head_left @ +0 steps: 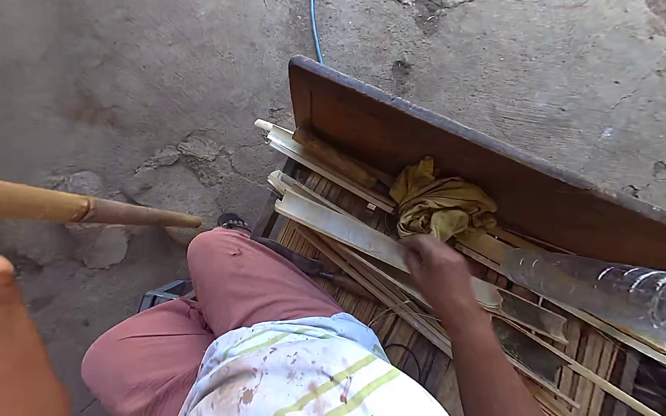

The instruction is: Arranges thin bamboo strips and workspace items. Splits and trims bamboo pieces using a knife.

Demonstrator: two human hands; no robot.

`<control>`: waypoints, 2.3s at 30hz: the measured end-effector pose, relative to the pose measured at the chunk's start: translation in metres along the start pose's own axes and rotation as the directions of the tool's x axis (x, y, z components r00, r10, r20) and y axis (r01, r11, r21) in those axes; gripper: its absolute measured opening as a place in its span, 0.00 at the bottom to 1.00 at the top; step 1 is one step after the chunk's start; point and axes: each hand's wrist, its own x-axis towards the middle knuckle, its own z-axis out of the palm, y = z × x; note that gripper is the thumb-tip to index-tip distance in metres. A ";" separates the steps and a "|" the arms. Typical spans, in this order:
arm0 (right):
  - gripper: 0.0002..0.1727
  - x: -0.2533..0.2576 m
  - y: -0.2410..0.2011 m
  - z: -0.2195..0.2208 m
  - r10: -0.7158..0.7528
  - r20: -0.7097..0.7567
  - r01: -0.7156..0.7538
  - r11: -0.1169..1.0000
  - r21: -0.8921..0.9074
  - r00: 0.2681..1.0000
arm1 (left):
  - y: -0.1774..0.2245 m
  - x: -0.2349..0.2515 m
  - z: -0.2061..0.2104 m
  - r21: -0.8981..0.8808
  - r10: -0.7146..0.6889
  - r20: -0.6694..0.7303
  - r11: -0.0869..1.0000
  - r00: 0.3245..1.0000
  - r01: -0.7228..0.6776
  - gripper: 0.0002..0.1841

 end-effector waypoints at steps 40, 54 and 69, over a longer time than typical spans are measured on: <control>0.19 0.050 -0.317 0.091 -0.763 -0.148 0.727 0.511 0.459 0.630 | -0.027 -0.023 -0.096 -0.147 0.383 0.170 0.921 0.908 -0.361 0.13; 0.17 0.039 -0.374 0.132 -0.859 -0.231 0.879 0.395 0.267 0.456 | -0.033 -0.064 -0.117 -0.152 0.317 0.136 0.943 0.939 -0.296 0.08; 0.17 0.032 -0.379 0.115 -0.827 -0.048 0.811 0.536 0.235 0.560 | 0.009 -0.061 -0.151 -0.123 0.500 0.055 0.863 0.864 -0.491 0.18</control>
